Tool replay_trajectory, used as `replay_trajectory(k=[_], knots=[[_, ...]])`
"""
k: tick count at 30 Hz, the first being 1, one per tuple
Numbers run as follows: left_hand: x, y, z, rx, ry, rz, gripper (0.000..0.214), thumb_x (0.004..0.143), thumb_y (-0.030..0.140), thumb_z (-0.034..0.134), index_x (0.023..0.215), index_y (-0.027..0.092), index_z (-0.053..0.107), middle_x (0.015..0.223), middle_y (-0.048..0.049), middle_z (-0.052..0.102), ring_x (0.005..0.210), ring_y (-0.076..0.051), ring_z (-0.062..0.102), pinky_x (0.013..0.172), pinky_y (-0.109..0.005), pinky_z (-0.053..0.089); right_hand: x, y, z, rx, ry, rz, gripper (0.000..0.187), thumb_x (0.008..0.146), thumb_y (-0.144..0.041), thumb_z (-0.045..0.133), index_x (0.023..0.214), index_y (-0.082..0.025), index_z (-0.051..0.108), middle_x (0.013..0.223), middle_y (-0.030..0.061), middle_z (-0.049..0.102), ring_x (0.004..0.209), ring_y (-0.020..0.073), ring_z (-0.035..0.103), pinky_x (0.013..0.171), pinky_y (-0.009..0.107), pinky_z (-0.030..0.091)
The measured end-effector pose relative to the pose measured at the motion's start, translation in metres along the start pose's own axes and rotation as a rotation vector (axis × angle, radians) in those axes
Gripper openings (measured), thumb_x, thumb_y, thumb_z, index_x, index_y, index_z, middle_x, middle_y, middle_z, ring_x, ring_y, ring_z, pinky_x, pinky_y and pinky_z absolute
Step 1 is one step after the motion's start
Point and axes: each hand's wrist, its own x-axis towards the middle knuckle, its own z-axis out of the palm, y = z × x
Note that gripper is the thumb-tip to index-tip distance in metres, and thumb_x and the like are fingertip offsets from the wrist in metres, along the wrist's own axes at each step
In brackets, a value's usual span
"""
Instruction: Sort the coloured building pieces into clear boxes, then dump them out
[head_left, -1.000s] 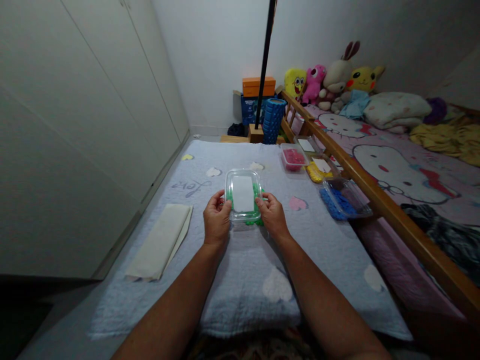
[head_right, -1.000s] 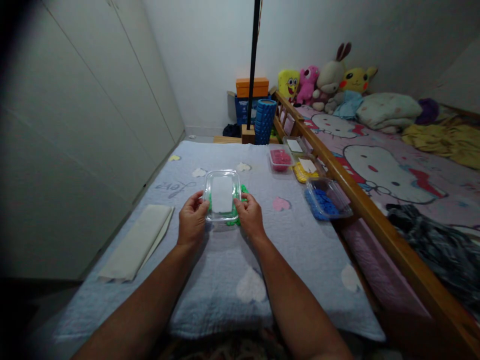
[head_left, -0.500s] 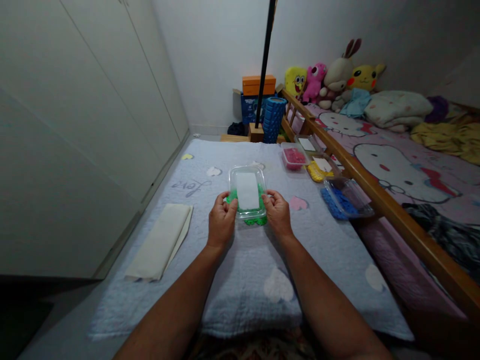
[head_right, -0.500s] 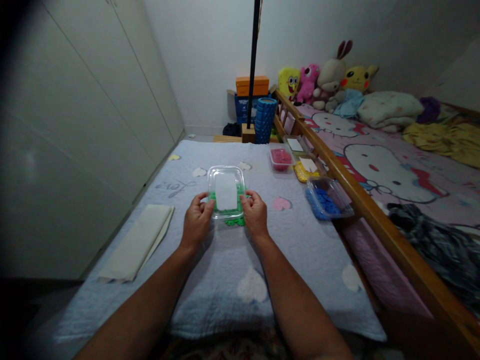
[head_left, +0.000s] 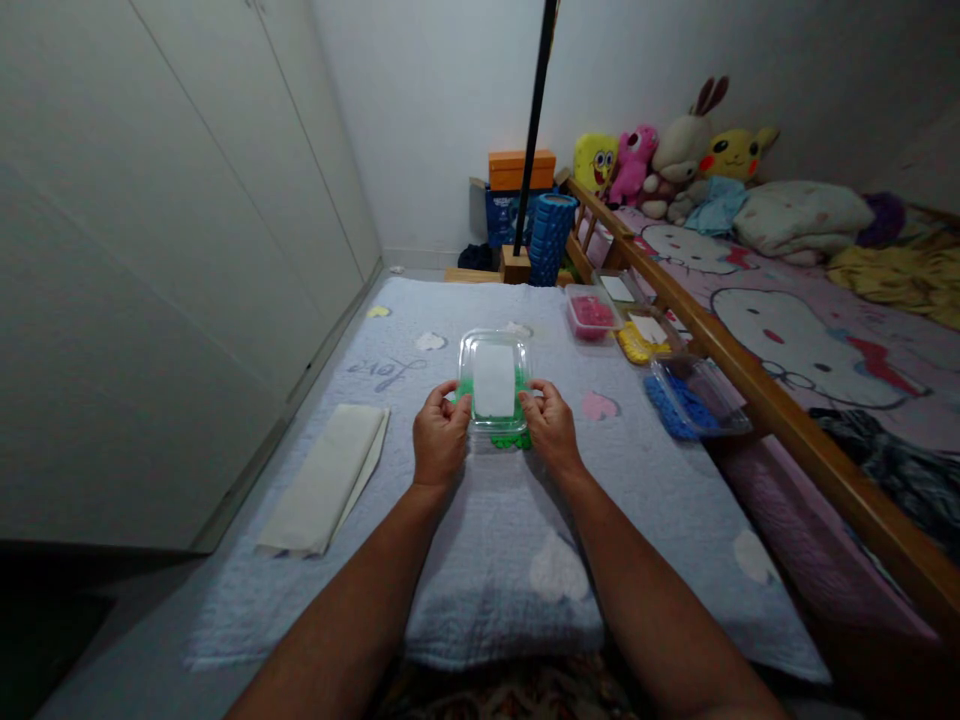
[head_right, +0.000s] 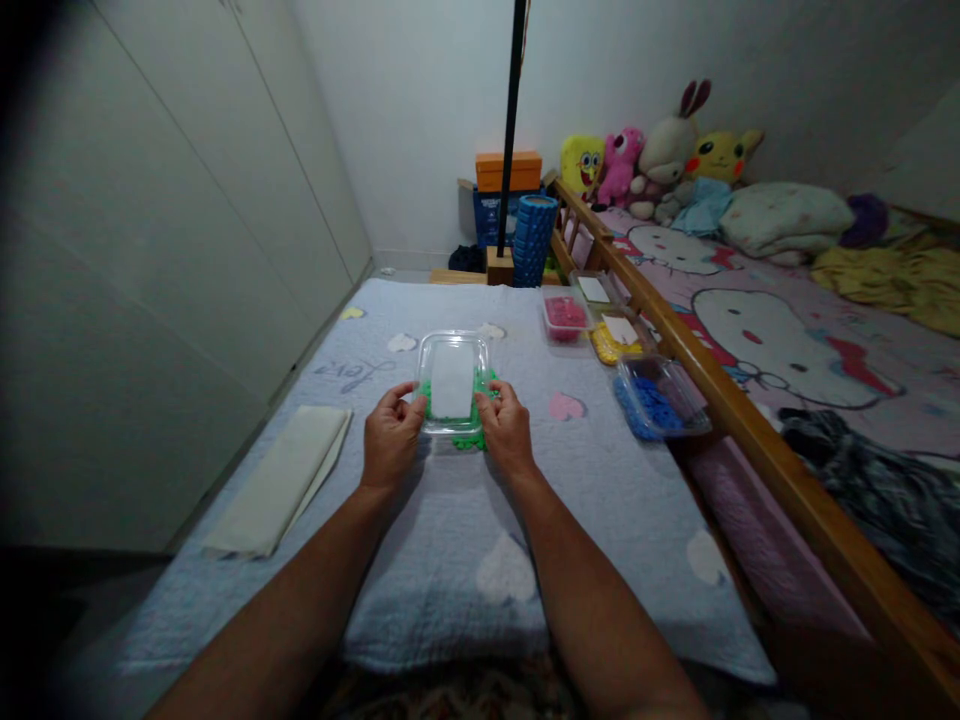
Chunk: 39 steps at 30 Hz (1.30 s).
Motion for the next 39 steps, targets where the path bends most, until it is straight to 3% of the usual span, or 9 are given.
replay_trajectory(k=[8,13,16,19,25,32,39], knots=[[0.008,0.001,-0.008,0.011,0.035,0.007,0.042,0.083,0.043,0.068,0.112,0.013,0.071,0.06,0.0085,0.042,0.055,-0.011,0.044,0.055,-0.023,0.035,-0.001,-0.007,0.002,0.129,-0.19,0.086,0.067,0.088,-0.061,0.06,0.138,-0.017,0.05,0.054,-0.0107,0.05,0.047,0.0123,0.046,0.048,0.024,0.033],[0.028,-0.008,-0.024,0.042,0.095,0.038,0.044,0.081,0.044,0.067,0.112,0.013,0.072,0.061,0.0081,0.04,0.055,-0.011,0.042,0.056,-0.023,0.034,0.008,-0.019,0.021,0.063,-0.264,0.034,0.066,0.091,-0.052,0.06,0.144,-0.017,0.046,0.056,-0.0111,0.048,0.049,0.0125,0.045,0.053,0.025,0.033],[0.043,-0.017,-0.033,0.02,0.149,0.027,0.046,0.082,0.048,0.065,0.111,0.013,0.072,0.061,0.0075,0.042,0.054,-0.01,0.039,0.054,-0.022,0.032,0.019,-0.029,0.039,-0.004,-0.259,-0.031,0.063,0.093,-0.044,0.059,0.147,-0.015,0.043,0.057,-0.0114,0.045,0.053,0.0135,0.046,0.057,0.026,0.034],[0.054,-0.025,-0.04,0.03,0.216,-0.003,0.047,0.084,0.051,0.061,0.111,0.014,0.071,0.066,0.004,0.054,0.055,-0.012,0.046,0.056,-0.024,0.038,0.027,-0.035,0.06,-0.075,-0.245,-0.08,0.055,0.095,-0.036,0.057,0.144,-0.012,0.047,0.057,-0.0109,0.043,0.055,0.0146,0.047,0.06,0.027,0.034],[0.064,-0.037,-0.049,0.303,0.362,0.038,0.042,0.091,0.045,0.052,0.108,0.014,0.074,0.079,-0.0053,0.071,0.083,-0.024,0.068,0.085,-0.036,0.053,0.027,-0.021,0.094,-0.143,-0.212,-0.068,0.044,0.097,-0.031,0.051,0.138,-0.015,0.052,0.06,-0.0087,0.047,0.056,0.0158,0.049,0.059,0.026,0.035],[0.065,-0.043,-0.05,0.407,0.349,0.02,0.043,0.093,0.041,0.048,0.114,0.014,0.075,0.111,-0.015,0.078,0.106,-0.029,0.072,0.098,-0.041,0.053,0.026,-0.014,0.102,-0.261,-0.204,-0.074,0.044,0.099,-0.029,0.05,0.139,-0.014,0.052,0.071,-0.0019,0.06,0.065,0.0181,0.057,0.066,0.027,0.041],[0.064,-0.042,-0.05,0.448,0.342,-0.001,0.041,0.094,0.04,0.048,0.113,0.016,0.075,0.11,-0.0147,0.079,0.108,-0.029,0.072,0.099,-0.04,0.053,0.027,-0.015,0.101,-0.293,-0.209,-0.072,0.045,0.099,-0.027,0.049,0.141,-0.014,0.053,0.075,0.0003,0.064,0.067,0.0177,0.059,0.071,0.027,0.045]])
